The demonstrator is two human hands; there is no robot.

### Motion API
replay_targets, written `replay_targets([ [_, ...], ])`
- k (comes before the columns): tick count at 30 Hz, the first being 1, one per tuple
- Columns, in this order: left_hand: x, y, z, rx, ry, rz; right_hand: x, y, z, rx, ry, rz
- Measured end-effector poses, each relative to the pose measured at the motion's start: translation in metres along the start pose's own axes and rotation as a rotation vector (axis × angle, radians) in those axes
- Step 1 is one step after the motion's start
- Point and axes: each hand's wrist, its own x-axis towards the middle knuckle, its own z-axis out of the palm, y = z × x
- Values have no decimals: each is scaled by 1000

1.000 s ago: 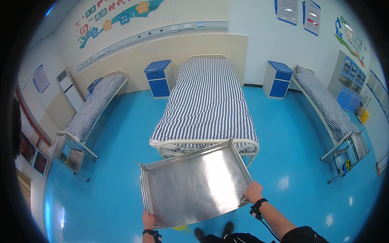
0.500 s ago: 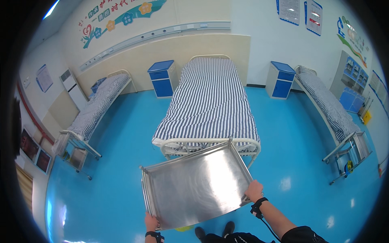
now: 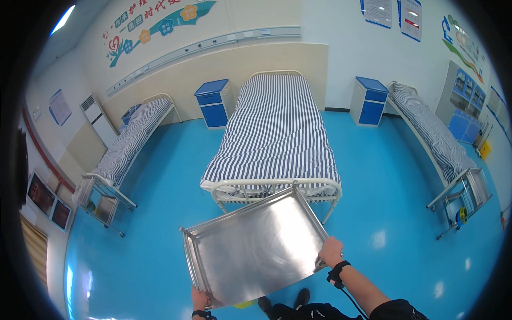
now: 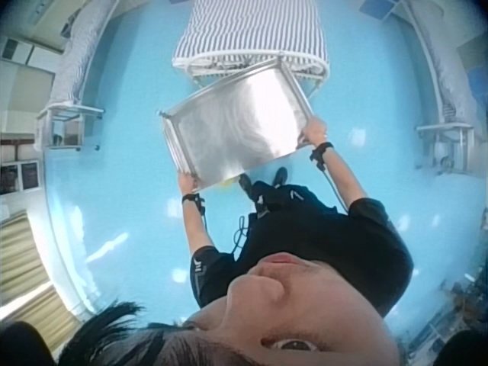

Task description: Wiping down a medical tray/cart and organizing hospital beds.

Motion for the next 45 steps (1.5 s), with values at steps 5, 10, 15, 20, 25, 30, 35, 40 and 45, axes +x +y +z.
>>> replay_targets([
  [5, -21, -6, -10, -25, 4, -9, -8, 2, 11, 63, -41, -19],
  [10, -36, -31, -16, -95, 29, 3, -23, 7, 24, 192, -22, -44],
  [15, -54, -70, -32, -72, 52, -49, -48, -7, 11, 236, -32, -63],
  [20, -89, -103, -49, -207, 75, -57, -67, -23, 6, 177, -124, -79],
  [25, -113, -120, -74, -120, 105, -272, -89, -50, -11, 218, -160, -125],
  [30, -114, -188, -81, -54, 278, -128, -100, -84, -8, 198, -125, -225],
  [35, -128, -267, -89, 373, 526, 5, -107, -122, -1, 268, -84, -301],
  [40, -138, -302, -104, -117, 510, 0, -107, -163, -2, 203, -85, -429],
  [45, -163, -217, -127, -262, 420, -262, -104, -195, -6, 144, -54, -502],
])
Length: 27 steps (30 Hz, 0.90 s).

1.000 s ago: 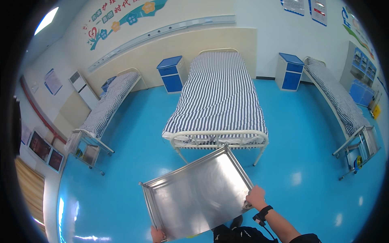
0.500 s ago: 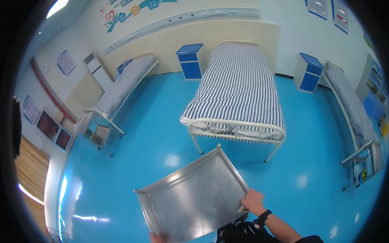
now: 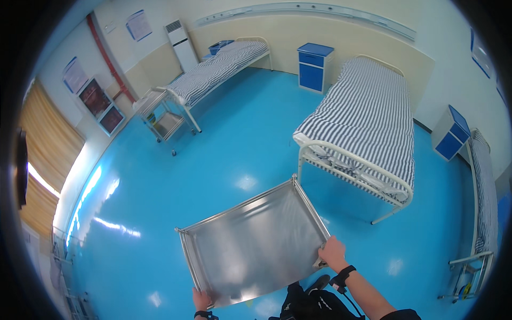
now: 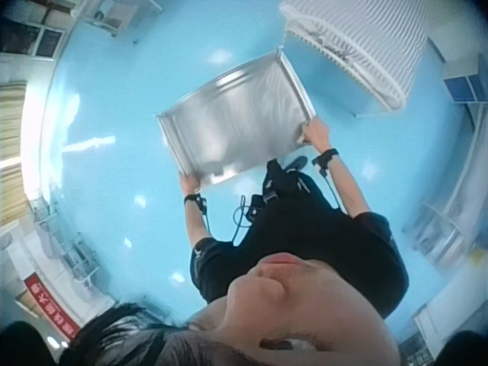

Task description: Wiping down a medical tray/cart and organizing hospital beds.

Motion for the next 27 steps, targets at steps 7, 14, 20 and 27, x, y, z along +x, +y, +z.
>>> replay_targets([
  [7, -1, -29, -21, 53, 84, -116, 22, -46, 8, -85, -28, -65],
  [14, -8, -36, -28, 53, 112, -94, 40, -73, 9, -146, 2, -118],
  [20, -14, -31, -22, 39, 173, -213, 60, -94, 7, -202, 32, -218],
  [27, -22, -26, -18, 206, 285, -115, 72, -113, -3, -317, 14, -270],
])
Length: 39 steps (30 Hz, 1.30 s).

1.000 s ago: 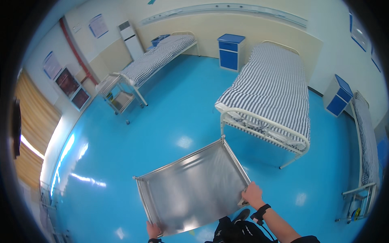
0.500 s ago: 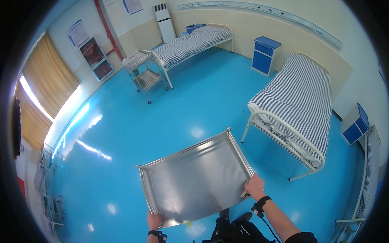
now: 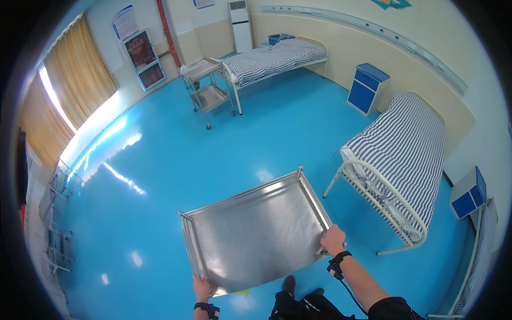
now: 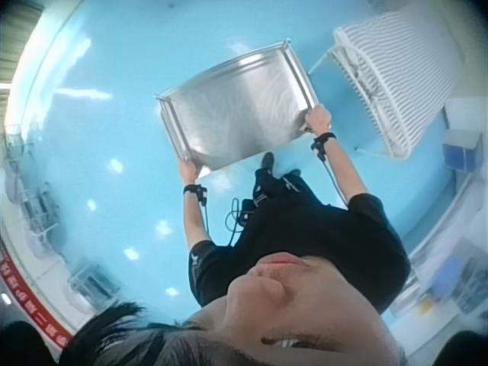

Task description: Wiping down a medical tray/cart and organizing hospital beds.

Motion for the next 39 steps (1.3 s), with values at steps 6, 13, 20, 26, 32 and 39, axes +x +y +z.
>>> replay_targets([
  [6, -16, 21, -12, 5, 32, -23, 10, -3, -4, -52, -4, -9],
  [13, -41, 71, -52, 363, -215, -23, 17, 5, -6, 8, 25, 1],
  [20, -39, 169, -24, 726, -421, 453, 18, 9, -9, -7, 48, 11],
  [26, -49, 211, 92, 341, -291, 765, 9, -2, -19, -8, 48, 33],
  [32, -53, 237, 136, 312, -332, 924, 1, -8, -26, 71, 32, 64],
  [39, -59, 232, 143, 134, -86, 1031, -4, -11, -33, 49, -66, 102],
])
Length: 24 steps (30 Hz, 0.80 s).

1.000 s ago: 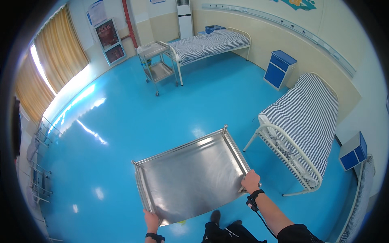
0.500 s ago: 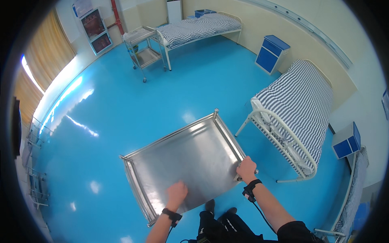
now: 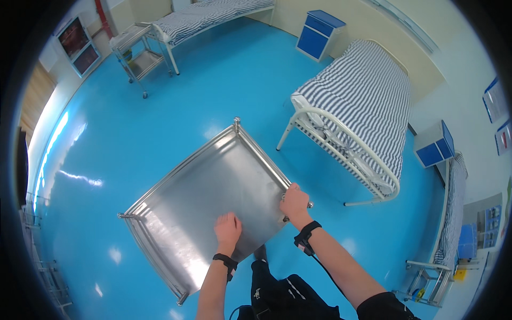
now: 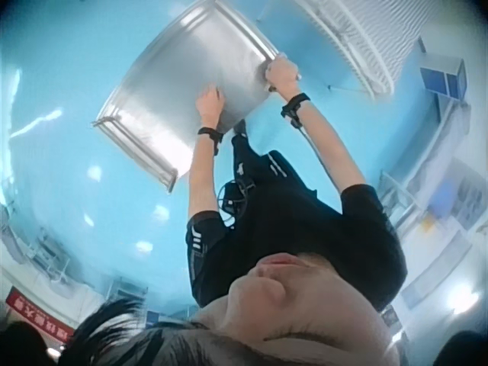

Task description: Wiping down a medical tray/cart and organizing hospital beds.

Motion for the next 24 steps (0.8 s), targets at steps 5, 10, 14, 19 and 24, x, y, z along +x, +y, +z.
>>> replay_targets([
  [5, -1, 2, -1, 41, 49, 13, -7, -2, -10, 66, -18, 15],
  [10, -2, -2, -4, 38, 55, 20, -7, -4, -1, 112, 15, 5],
  [14, 4, 7, -8, 41, 65, 31, -4, 7, 12, 104, 147, -26],
  [19, 0, -2, -7, 52, 53, 26, -8, -3, 6, 120, 80, -19],
  [24, 1, -1, -7, 58, 33, 15, -8, -1, 6, 80, 55, -18],
])
